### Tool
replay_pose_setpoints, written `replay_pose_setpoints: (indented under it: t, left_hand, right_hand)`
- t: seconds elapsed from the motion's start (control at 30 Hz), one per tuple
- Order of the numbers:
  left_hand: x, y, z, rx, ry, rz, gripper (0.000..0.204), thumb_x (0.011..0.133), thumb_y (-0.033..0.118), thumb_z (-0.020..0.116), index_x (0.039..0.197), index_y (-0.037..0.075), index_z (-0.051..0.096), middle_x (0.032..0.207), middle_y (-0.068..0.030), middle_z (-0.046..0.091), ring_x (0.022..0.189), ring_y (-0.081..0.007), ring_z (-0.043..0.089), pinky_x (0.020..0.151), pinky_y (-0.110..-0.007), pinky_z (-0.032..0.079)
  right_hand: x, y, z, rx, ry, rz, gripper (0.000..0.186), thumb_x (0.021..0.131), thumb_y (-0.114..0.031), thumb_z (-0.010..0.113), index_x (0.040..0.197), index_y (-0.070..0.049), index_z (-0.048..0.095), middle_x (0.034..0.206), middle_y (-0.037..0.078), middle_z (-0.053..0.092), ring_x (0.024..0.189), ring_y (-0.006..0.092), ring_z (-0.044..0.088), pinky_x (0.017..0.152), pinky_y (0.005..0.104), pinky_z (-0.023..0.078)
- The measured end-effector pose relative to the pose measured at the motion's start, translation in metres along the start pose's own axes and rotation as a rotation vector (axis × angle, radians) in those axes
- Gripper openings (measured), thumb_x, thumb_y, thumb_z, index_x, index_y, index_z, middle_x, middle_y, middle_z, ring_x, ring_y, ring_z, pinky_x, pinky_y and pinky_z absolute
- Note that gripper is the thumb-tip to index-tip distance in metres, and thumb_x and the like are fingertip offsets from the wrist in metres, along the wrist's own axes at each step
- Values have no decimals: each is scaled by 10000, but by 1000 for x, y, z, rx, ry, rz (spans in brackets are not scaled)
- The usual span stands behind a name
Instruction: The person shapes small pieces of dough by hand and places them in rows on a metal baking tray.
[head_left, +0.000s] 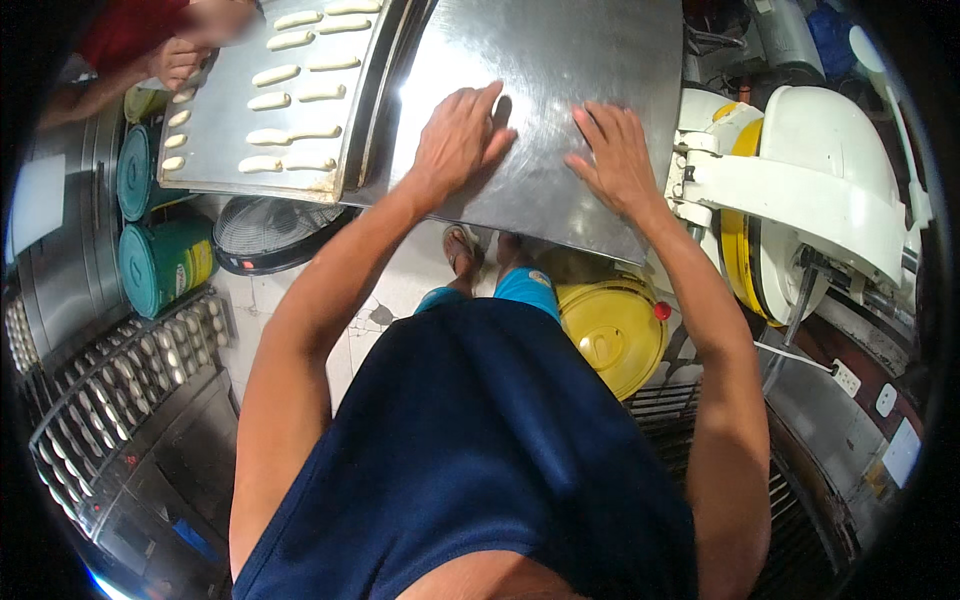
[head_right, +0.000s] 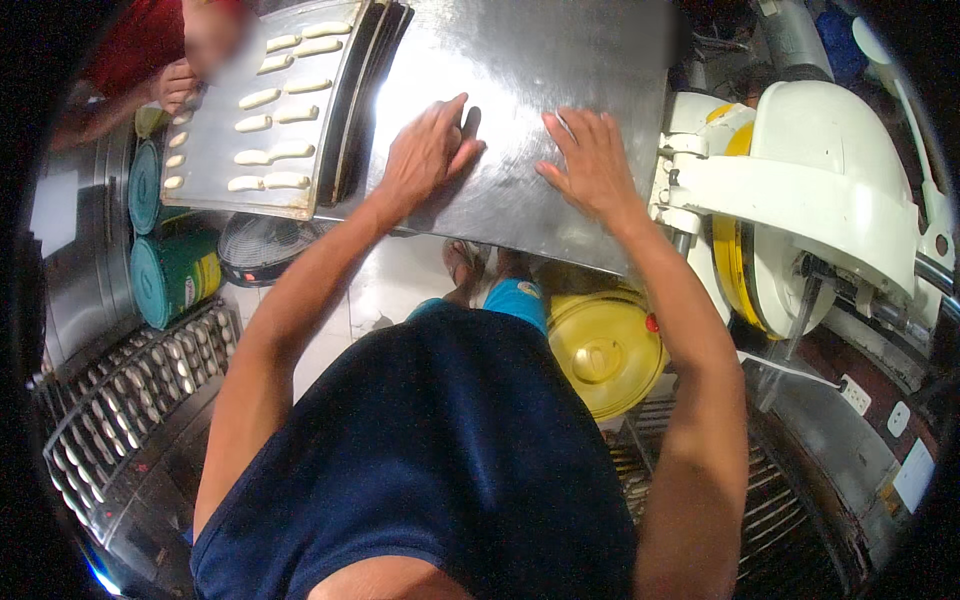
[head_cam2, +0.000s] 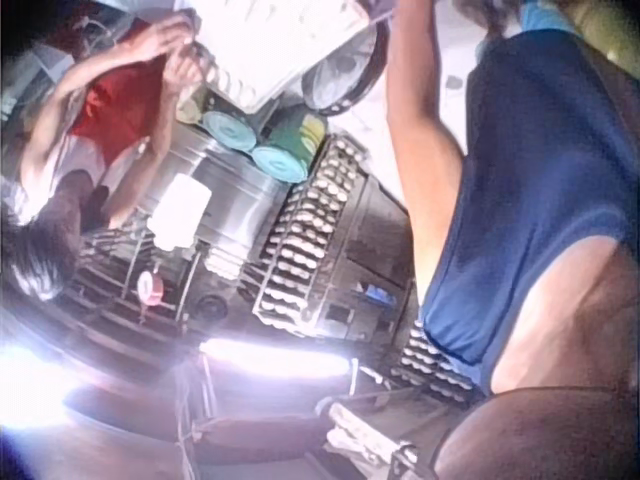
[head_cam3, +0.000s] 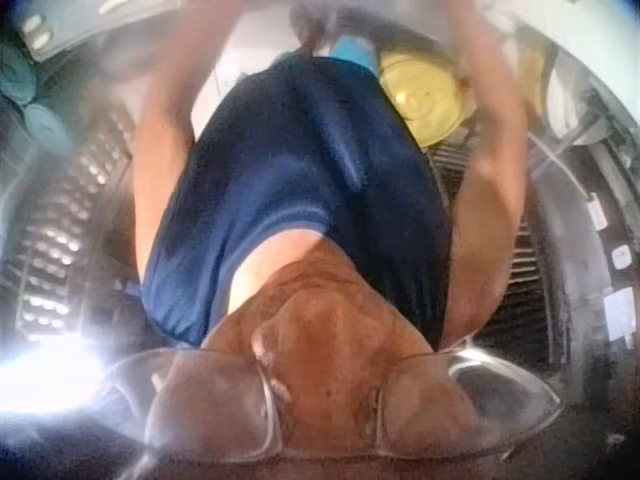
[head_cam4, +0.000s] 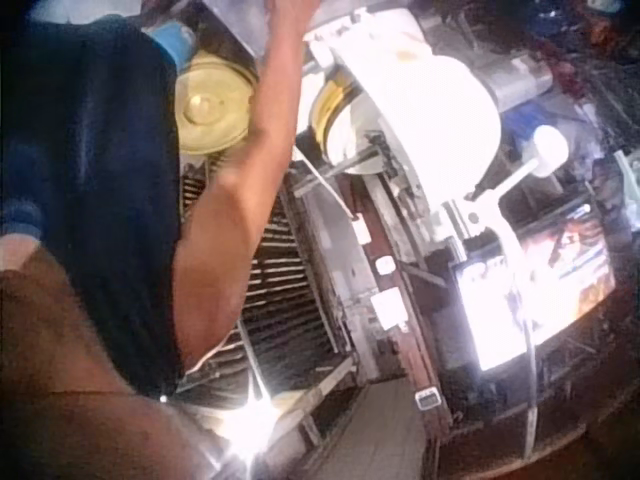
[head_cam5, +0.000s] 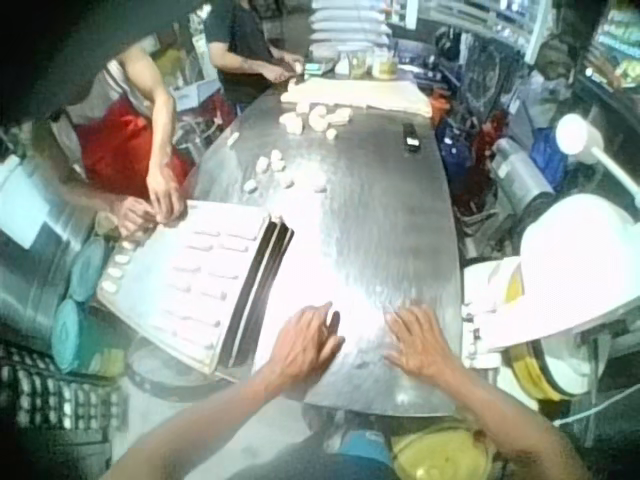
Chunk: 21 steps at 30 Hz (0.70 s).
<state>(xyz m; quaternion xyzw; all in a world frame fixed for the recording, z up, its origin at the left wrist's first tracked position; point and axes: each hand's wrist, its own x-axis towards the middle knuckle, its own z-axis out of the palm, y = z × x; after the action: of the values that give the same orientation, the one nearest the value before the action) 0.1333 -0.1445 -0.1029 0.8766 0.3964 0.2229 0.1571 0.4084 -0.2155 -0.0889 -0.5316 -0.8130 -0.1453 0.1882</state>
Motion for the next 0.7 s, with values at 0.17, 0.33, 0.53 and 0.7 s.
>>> replay_pose_setpoints:
  t: [0.17,0.33,0.53,0.7]
  left_hand:
    - [28,7,-14,-145,-157,-352,513,956,312,718,1411,126,571,802,-144,700,783,-361,705,730,-458,592]
    - [58,-22,17,-162,14,211,168,963,180,648,1118,120,622,789,-134,696,738,-370,689,688,-497,531]
    - [18,-13,14,123,-26,113,582,990,511,630,1389,94,555,1317,-147,596,1207,-332,559,974,-532,444]
    - [19,-9,4,-14,-143,-25,688,983,524,672,1490,99,484,1051,-131,746,996,-296,720,822,-426,587]
  right_hand:
    - [9,0,-5,172,-197,141,454,1010,-414,639,1379,-151,606,863,46,739,830,228,693,879,428,448]
    - [16,0,24,214,-236,205,393,976,-313,697,1314,-116,659,819,64,696,757,260,647,834,406,443]
    - [2,-12,-1,130,-127,86,418,951,-402,697,1279,-143,676,1155,78,697,1110,252,606,824,432,450]
    - [-11,-8,-1,194,-54,11,484,931,-413,718,1319,-133,644,1103,88,717,1066,257,640,821,432,462]
